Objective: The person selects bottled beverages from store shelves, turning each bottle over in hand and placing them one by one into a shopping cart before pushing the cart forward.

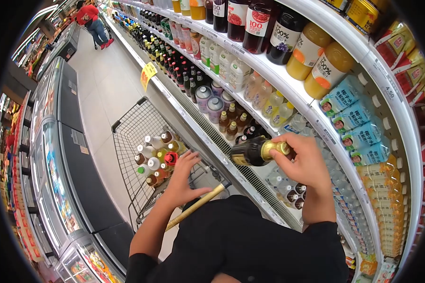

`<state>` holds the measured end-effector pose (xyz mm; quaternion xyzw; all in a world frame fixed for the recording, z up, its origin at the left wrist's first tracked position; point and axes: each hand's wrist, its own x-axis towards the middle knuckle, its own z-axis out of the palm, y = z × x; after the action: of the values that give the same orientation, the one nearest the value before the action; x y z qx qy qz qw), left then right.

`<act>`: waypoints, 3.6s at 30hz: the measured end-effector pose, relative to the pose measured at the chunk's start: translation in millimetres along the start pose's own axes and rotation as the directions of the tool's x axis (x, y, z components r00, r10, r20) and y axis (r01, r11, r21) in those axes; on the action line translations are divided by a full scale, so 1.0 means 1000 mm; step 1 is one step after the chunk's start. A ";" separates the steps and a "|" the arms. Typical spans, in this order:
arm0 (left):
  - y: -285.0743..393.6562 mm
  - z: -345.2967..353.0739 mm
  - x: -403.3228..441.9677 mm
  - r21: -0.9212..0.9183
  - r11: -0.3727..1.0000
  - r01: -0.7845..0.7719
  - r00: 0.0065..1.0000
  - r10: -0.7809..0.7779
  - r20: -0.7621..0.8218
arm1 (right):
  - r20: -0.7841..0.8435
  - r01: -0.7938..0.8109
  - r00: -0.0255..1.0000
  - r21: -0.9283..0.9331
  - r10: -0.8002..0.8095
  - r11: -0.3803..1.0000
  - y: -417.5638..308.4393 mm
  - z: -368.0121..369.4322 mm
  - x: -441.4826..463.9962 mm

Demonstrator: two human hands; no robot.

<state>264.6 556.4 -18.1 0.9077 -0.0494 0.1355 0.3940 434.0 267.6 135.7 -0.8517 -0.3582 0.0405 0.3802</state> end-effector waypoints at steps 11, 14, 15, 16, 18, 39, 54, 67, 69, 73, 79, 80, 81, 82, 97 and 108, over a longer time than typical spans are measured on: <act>0.040 -0.016 0.057 -0.770 0.583 0.260 0.934 0.050 0.353 | 0.156 -0.005 0.982 0.572 -0.103 0.820 -0.042 0.017 0.088; 0.037 0.002 0.042 -0.872 0.388 0.301 0.952 -0.066 0.299 | 0.194 -0.197 0.978 0.742 0.076 0.641 -0.041 0.043 0.105; 0.041 0.004 0.036 -0.890 0.323 0.323 0.947 -0.113 0.302 | 0.210 -0.175 0.977 0.693 0.037 0.699 -0.020 0.050 0.111; 0.044 0.005 0.033 -0.893 0.323 0.314 0.949 -0.124 0.289 | 0.221 -0.175 0.975 0.692 0.024 0.700 -0.007 0.068 0.111; 0.047 0.003 0.027 -0.951 0.046 0.307 0.943 -0.152 0.297 | 0.109 -0.078 0.994 0.830 -0.025 0.553 0.007 0.103 0.095; 0.049 0.024 -0.007 -0.972 -0.041 0.233 0.855 -0.468 0.225 | 0.454 -0.453 0.885 0.891 -0.102 0.033 -0.010 0.191 0.054; 0.067 0.016 -0.006 -0.839 0.453 0.301 0.855 -0.518 0.027 | 0.319 -0.307 0.947 0.924 -0.019 0.229 -0.016 0.184 0.045; 0.064 0.025 -0.019 -0.883 0.411 0.229 0.859 -0.511 -0.015 | 0.331 -0.330 0.943 0.934 0.014 0.134 -0.025 0.182 0.039; 0.066 0.023 -0.018 -0.880 0.407 0.244 0.853 -0.522 -0.005 | 0.318 -0.316 0.948 0.938 0.008 0.140 -0.027 0.183 0.038; 0.066 0.024 -0.020 -0.903 0.372 0.217 0.859 -0.511 -0.004 | 0.357 -0.361 0.932 0.928 0.055 0.095 -0.035 0.179 0.035; 0.056 0.021 -0.024 -0.951 0.119 0.286 0.848 -0.494 0.193 | 0.341 -0.355 0.932 0.926 0.122 0.130 -0.039 0.181 0.032; 0.056 0.021 -0.023 -0.954 0.098 0.283 0.846 -0.495 0.200 | 0.332 -0.350 0.934 0.927 0.134 0.136 -0.040 0.181 0.032; 0.057 0.021 -0.023 -0.957 0.076 0.280 0.843 -0.496 0.208 | 0.330 -0.348 0.934 0.928 0.136 0.135 -0.040 0.180 0.031; 0.057 0.020 -0.023 -0.956 0.075 0.283 0.843 -0.494 0.211 | 0.332 -0.351 0.932 0.925 0.142 0.143 -0.039 0.180 0.031; 0.003 0.044 -0.041 -0.905 -0.177 0.387 0.919 -0.009 0.395 | 0.427 -0.426 0.904 0.904 -0.020 0.022 -0.037 0.167 0.021; 0.033 0.026 -0.031 -0.936 -0.157 0.315 0.945 -0.035 0.324 | 0.411 -0.318 0.898 0.854 -0.158 0.413 -0.028 0.151 0.029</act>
<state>233.9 514.5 -20.7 0.3077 -0.0463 -0.0884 0.9462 387.6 392.8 53.4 -0.4943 -0.3105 0.4327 0.6870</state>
